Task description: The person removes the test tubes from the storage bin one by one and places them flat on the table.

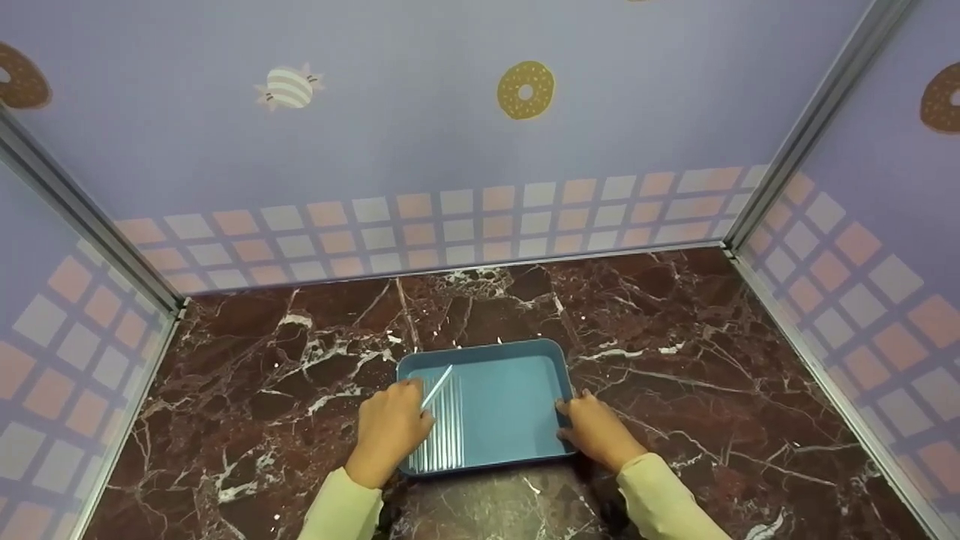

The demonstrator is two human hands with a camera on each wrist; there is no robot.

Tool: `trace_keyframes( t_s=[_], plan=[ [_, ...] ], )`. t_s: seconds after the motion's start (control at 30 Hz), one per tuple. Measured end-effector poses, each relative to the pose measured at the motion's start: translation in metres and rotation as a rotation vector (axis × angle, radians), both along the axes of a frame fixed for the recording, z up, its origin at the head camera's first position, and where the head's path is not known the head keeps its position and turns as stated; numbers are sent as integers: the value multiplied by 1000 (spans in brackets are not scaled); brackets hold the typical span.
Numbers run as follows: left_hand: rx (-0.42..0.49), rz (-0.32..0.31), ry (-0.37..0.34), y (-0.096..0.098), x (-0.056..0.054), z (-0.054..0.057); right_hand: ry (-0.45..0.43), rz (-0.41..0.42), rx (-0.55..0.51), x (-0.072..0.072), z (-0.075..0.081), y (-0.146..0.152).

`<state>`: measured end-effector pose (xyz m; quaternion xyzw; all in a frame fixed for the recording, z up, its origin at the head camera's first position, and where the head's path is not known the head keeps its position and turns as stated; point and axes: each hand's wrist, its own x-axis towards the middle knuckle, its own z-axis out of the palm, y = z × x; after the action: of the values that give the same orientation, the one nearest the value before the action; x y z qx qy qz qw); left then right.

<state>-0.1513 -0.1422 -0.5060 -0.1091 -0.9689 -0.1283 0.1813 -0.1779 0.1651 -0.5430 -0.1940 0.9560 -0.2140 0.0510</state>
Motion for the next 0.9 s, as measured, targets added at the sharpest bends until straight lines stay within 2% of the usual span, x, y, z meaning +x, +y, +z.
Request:
trace_keyframes(
  t_s=[0.23,0.37,0.53,0.9],
  plan=[
    [20,9,-35,-4,2,2,22,36,6,1,-3,1],
    [41,16,-46,-5,3,2,-9,47,-5,1,-2,2],
    [52,25,-62,-6,2,1,-65,17,-27,2,0,5],
    [79,39,-112,-5,1,2,-87,-54,-83,3,2,12]
  ],
)
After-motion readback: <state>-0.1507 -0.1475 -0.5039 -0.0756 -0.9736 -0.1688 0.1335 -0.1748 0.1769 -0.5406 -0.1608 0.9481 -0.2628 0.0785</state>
